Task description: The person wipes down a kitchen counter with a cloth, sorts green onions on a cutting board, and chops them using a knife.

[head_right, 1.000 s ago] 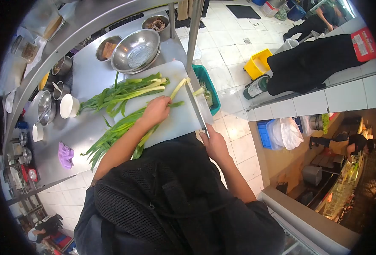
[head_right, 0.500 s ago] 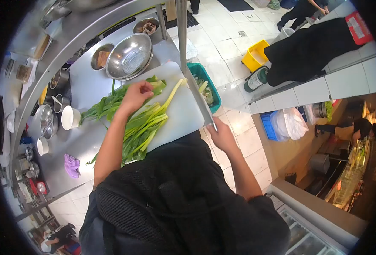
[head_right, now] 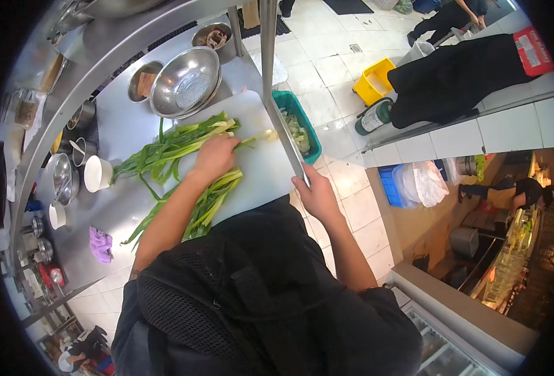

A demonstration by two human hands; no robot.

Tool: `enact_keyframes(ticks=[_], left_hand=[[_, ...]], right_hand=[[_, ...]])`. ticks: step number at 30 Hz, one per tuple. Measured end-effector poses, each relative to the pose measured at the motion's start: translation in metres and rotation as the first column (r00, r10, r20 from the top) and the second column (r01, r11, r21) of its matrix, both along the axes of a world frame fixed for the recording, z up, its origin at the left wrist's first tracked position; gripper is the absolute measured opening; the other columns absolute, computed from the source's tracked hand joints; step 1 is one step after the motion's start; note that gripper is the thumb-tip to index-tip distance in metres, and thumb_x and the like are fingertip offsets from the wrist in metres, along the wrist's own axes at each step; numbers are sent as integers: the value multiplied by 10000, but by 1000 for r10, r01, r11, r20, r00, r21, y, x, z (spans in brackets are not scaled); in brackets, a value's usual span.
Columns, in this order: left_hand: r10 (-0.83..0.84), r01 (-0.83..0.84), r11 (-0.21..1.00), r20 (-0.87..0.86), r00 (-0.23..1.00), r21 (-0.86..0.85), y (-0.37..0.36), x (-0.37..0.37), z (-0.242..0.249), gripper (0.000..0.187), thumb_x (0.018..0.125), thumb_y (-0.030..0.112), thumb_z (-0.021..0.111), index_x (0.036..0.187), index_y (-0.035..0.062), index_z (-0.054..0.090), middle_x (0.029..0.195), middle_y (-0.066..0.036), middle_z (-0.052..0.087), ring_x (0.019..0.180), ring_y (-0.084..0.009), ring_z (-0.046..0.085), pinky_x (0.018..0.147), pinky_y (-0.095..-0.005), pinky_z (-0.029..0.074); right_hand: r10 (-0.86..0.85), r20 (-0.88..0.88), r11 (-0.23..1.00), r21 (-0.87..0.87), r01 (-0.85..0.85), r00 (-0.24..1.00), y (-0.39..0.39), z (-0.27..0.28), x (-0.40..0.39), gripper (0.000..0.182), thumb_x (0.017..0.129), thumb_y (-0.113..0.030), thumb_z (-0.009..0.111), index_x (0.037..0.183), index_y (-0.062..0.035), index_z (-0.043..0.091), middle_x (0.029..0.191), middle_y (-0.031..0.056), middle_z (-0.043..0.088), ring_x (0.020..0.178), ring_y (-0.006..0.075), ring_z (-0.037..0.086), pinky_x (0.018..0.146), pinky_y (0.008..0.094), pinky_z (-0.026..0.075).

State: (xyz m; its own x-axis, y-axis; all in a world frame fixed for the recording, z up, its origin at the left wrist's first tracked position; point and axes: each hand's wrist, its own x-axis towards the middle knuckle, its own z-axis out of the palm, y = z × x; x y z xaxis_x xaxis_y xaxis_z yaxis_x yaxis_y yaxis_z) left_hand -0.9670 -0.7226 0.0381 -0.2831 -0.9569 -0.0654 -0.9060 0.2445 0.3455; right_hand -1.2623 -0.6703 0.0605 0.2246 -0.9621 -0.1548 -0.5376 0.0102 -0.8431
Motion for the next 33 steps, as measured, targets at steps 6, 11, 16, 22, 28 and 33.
enact_keyframes(ticks=[6, 11, 16, 22, 28, 33], left_hand=[[141, -117, 972, -110, 984, 203, 8, 23, 5, 365, 852, 134, 631, 1198, 70, 729, 1107, -216, 705, 1037, -422, 654, 933, -531, 506], [220, -164, 959, -239, 946, 233, 18, 65, 45, 376, 863, 133, 649, 1228, 78, 722, 1168, -208, 710, 1092, -398, 665, 968, -483, 511], [154, -160, 970, 49, 987, 181, 18, 131, 129, 331, 822, 123, 694, 1146, 86, 750, 1058, -184, 738, 1003, -369, 693, 895, -452, 534], [397, -431, 892, 225, 890, 133, 48, 174, 208, 321, 790, 171, 718, 1098, 97, 767, 945, -165, 742, 896, -359, 707, 838, -454, 549], [115, -130, 975, 94, 989, 179, -9, 155, 69, 299, 831, 204, 690, 1107, 117, 764, 1038, -154, 739, 981, -362, 690, 860, -487, 542], [131, -129, 978, -1, 991, 163, -16, 127, 22, 316, 936, 259, 646, 1200, 105, 722, 1115, -194, 648, 1094, -374, 628, 917, -470, 500]], right_hand=[[16, 40, 979, 202, -24, 999, 12, -23, -6, 415, 979, -181, 647, 1346, 1, 577, 1080, 270, 708, 1014, 421, 698, 891, 420, 531], [-45, -22, 999, -24, 44, 999, 28, -15, 4, 382, 1000, -183, 625, 1340, -16, 574, 789, 150, 621, 673, 175, 588, 655, 352, 495], [136, -8, 984, -116, -136, 991, 13, -33, 11, 417, 982, -198, 648, 1350, -18, 572, 864, 182, 668, 749, 233, 639, 735, 369, 517], [46, 15, 974, 223, -48, 999, 2, -43, 8, 388, 968, -185, 649, 1299, 12, 602, 1013, 251, 713, 948, 416, 694, 841, 434, 533], [87, 9, 991, 101, -88, 996, 2, -13, 13, 411, 965, -169, 638, 1334, 3, 576, 1089, 301, 694, 1019, 448, 685, 876, 458, 538], [186, -149, 982, 49, -181, 971, 8, -45, 10, 482, 961, -179, 627, 1401, -20, 513, 1093, 326, 680, 1022, 489, 664, 884, 502, 528]])
